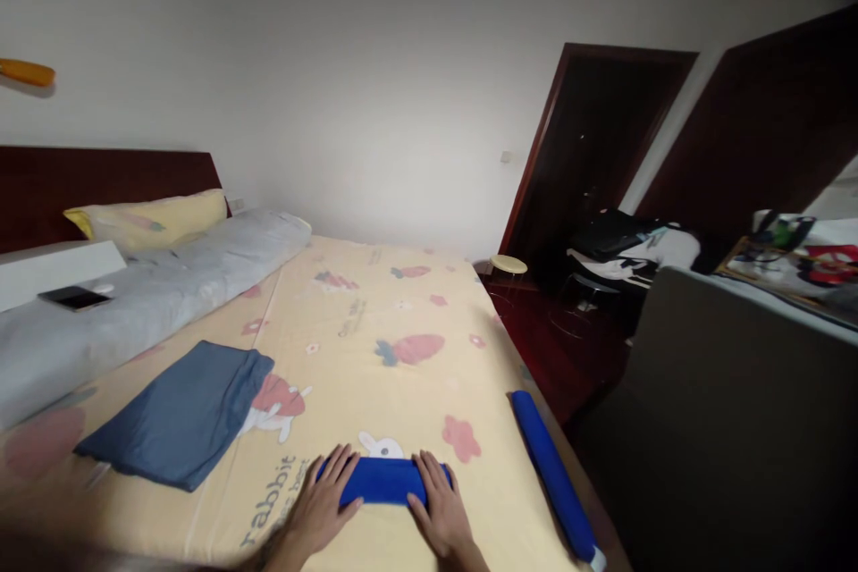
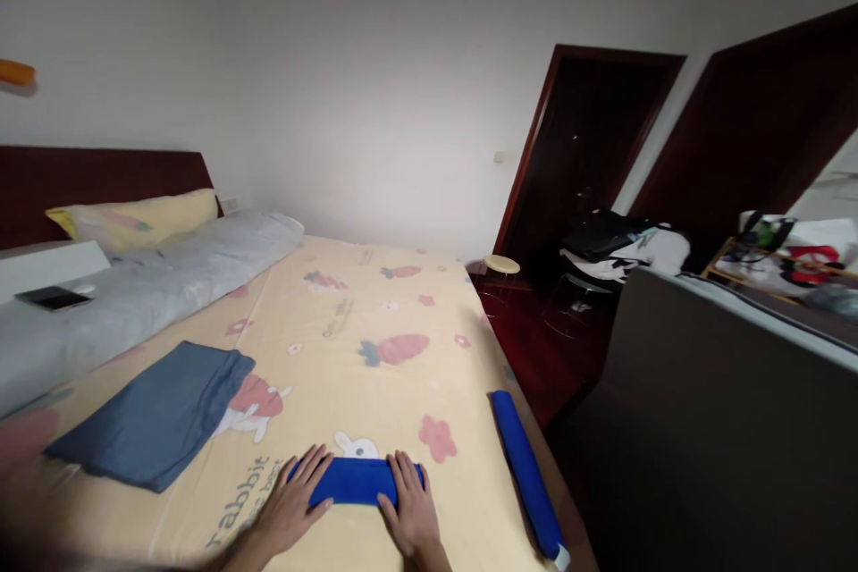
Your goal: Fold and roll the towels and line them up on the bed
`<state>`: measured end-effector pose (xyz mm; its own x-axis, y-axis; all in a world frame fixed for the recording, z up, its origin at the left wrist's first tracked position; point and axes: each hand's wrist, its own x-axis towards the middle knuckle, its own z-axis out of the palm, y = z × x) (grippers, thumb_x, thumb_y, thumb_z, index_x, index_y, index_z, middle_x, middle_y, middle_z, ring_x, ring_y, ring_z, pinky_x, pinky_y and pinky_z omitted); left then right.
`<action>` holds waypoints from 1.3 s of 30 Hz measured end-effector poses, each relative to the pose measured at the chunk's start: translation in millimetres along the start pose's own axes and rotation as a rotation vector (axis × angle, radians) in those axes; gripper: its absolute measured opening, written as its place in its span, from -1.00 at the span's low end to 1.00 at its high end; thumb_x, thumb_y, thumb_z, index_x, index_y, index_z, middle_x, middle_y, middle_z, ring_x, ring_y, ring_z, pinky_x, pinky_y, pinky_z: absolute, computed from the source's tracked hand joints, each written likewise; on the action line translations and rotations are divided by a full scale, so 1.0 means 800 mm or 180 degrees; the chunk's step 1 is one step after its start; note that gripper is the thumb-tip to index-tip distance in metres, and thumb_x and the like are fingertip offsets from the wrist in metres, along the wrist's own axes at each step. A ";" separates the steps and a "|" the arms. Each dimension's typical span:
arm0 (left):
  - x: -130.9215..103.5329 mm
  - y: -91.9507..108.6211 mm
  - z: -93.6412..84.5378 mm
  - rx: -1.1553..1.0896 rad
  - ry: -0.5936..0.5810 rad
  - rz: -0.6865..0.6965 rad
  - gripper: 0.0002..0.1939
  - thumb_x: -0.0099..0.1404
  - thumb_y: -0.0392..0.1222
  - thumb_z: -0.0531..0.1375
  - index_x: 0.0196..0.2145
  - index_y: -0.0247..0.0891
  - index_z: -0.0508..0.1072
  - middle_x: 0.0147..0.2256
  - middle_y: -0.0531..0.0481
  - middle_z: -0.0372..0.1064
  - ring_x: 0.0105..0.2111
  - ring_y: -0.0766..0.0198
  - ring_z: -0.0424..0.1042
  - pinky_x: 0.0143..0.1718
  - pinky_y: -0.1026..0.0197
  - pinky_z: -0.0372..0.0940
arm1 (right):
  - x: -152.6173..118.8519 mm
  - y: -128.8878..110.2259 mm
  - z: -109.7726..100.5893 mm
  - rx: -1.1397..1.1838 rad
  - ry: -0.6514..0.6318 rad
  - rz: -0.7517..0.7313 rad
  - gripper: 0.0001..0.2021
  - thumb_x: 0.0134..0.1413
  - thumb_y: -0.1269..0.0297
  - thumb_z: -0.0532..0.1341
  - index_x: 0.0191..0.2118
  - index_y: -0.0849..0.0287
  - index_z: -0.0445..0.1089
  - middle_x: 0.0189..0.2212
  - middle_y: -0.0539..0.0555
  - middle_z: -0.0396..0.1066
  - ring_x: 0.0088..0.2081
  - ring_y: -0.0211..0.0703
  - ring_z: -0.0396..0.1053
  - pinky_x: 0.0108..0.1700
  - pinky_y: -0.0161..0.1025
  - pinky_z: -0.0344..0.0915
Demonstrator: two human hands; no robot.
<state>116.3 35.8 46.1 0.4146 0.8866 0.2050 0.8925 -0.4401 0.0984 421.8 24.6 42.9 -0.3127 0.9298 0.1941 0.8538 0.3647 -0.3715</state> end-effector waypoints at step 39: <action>0.044 -0.016 -0.006 -0.0278 -0.0556 -0.0292 -0.09 0.10 0.21 0.22 0.32 0.03 -0.03 0.37 0.00 -0.14 0.35 0.03 -0.13 0.31 -0.12 -0.13 | 0.051 0.033 -0.002 0.0055 -0.0510 -0.0253 -0.18 0.09 -0.24 0.02 0.36 0.10 -0.14 0.36 0.21 -0.14 0.36 0.19 -0.14 0.30 0.27 -0.09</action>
<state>118.5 71.8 56.5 0.3635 0.9314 0.0201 0.9124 -0.3602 0.1945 432.1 72.1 42.3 -0.4424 0.8936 0.0766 0.8170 0.4367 -0.3766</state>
